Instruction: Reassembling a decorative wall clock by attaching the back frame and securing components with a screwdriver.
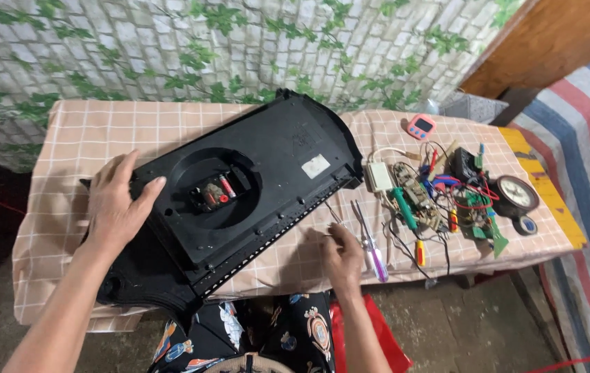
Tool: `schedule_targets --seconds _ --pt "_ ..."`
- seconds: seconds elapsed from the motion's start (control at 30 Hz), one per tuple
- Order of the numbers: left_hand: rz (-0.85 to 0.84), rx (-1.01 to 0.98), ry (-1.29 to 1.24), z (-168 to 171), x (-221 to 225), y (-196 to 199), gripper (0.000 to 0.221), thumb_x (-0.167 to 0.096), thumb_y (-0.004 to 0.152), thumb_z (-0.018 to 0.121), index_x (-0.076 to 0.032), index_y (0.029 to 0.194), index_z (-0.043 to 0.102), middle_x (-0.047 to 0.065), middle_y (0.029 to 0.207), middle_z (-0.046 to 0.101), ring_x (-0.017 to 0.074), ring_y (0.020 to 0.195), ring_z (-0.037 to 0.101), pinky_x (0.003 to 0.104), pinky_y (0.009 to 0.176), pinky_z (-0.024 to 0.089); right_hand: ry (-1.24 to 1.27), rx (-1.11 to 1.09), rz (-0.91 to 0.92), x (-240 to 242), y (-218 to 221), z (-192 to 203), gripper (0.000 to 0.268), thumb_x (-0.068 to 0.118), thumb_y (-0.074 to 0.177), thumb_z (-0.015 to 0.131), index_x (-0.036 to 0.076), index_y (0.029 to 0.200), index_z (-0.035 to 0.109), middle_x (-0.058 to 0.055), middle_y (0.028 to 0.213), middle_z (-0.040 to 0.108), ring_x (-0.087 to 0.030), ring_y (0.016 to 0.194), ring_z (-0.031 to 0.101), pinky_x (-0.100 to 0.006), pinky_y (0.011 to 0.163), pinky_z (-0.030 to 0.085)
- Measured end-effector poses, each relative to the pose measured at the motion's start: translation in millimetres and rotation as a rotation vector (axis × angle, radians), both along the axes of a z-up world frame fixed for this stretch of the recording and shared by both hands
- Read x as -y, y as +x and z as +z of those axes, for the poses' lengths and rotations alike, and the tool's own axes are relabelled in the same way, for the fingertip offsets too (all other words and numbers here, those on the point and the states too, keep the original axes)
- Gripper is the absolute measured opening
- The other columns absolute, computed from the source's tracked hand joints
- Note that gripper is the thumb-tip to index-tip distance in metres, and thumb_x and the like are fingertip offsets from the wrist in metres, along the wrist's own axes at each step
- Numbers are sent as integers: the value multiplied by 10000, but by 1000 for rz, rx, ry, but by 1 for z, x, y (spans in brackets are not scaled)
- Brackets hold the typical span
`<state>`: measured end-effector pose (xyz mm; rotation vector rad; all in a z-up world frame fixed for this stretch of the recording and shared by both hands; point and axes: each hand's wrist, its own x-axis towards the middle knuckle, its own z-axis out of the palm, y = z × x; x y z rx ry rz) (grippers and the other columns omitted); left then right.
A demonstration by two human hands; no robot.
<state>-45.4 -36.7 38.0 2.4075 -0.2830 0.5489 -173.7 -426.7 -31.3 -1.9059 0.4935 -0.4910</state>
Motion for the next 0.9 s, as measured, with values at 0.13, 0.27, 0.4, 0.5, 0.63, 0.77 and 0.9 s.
schedule_targets --seconds 0.13,0.27,0.4,0.5,0.63,0.77,0.9 --pt "21 330 76 -6 15 -38 576 -330 956 784 -1 1417 677 273 1288 644 459 1150 628 520 952 524 -528 124 -45 44 -7 -12 348 -69 821 672 106 1111 754 -121 940 683 -298 817 713 -316 652 591" --pt "-2 293 -42 -12 35 -71 518 -292 951 749 20 1356 669 296 1327 592 485 1245 560 558 1030 474 -809 112 67 56 10 -23 189 125 824 760 247 964 792 34 913 659 -188 850 646 -287 729 562" --pt "-16 403 -28 -8 54 -97 488 -284 845 828 -56 1264 724 216 1349 618 448 1263 578 523 1083 457 -1046 -130 219 55 26 -27 289 108 863 675 324 1025 777 48 1007 620 -209 998 583 -310 828 507" --pt "-8 425 -14 3 61 -105 451 -240 843 821 -60 1246 731 211 1352 626 445 1265 586 515 1087 458 -1044 -170 211 36 25 0 202 118 889 672 273 980 763 13 998 629 -214 1018 593 -316 831 497" --pt "-16 434 -49 4 72 -110 419 -223 845 811 -56 1222 734 214 1354 627 455 1260 587 524 1069 470 -968 -155 234 35 25 -5 43 133 917 670 145 952 692 -41 987 619 -266 1011 567 -389 826 489" --pt "-31 445 -44 -5 78 -115 382 -237 865 786 -67 1204 739 228 1354 620 455 1275 578 531 1091 445 -805 26 193 39 23 -20 155 80 935 641 184 1049 648 -51 897 640 -274 876 644 -401 787 535" --pt "-29 410 -20 -19 81 -125 404 -221 840 798 -80 1213 732 237 1385 598 458 1302 555 540 1104 425 -545 169 236 12 7 0 181 33 948 668 185 1043 694 -38 821 710 -224 723 701 -344 678 572"
